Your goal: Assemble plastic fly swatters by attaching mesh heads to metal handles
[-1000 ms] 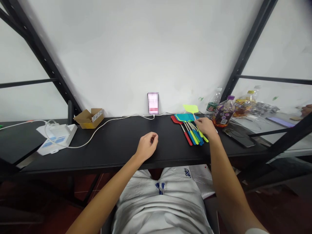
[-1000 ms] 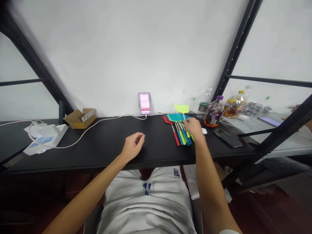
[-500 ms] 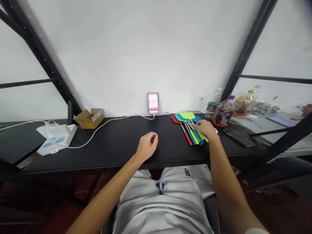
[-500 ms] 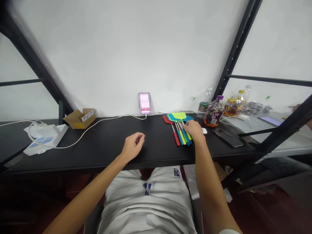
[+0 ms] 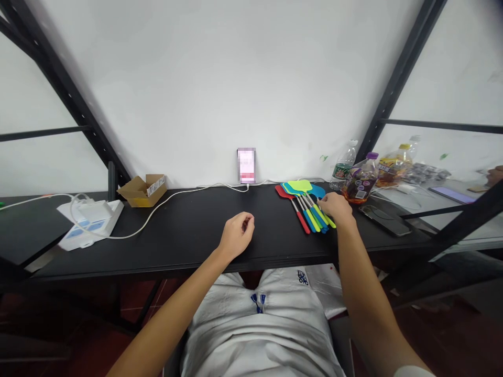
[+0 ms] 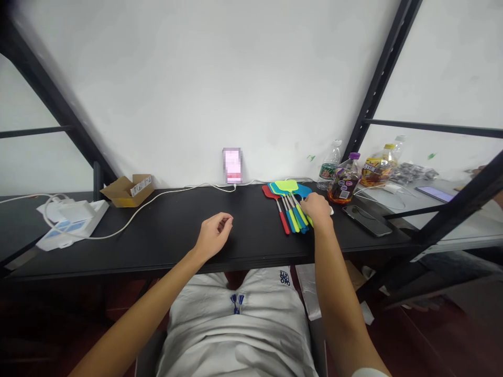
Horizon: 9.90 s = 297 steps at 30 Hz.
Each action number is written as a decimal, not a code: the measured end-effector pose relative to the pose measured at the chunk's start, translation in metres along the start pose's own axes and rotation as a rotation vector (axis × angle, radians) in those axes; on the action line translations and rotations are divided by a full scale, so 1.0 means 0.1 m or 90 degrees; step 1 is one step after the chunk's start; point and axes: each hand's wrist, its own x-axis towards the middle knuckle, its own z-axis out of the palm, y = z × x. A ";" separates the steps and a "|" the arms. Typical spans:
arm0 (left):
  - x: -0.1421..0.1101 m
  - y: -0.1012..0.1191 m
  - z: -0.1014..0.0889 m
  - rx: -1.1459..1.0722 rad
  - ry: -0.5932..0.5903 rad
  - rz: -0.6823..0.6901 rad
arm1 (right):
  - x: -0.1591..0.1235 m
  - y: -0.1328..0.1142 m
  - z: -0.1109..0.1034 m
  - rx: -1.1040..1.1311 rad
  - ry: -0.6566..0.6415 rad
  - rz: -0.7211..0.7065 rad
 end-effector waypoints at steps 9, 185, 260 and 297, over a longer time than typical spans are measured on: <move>0.00 0.01 -0.01 0.005 -0.006 -0.004 | 0.08 0.05 0.09 -0.021 -0.019 0.009; 0.17 -0.11 -0.33 -0.021 -0.281 -0.070 | -0.77 -0.85 0.02 0.715 -0.361 -0.223; 0.05 -0.13 -0.12 0.107 -0.131 0.075 | -0.73 -0.80 0.01 0.389 -0.166 -0.464; 0.00 -0.23 -0.13 0.496 -0.071 -0.188 | -0.39 -0.53 -0.05 0.583 -0.060 -0.277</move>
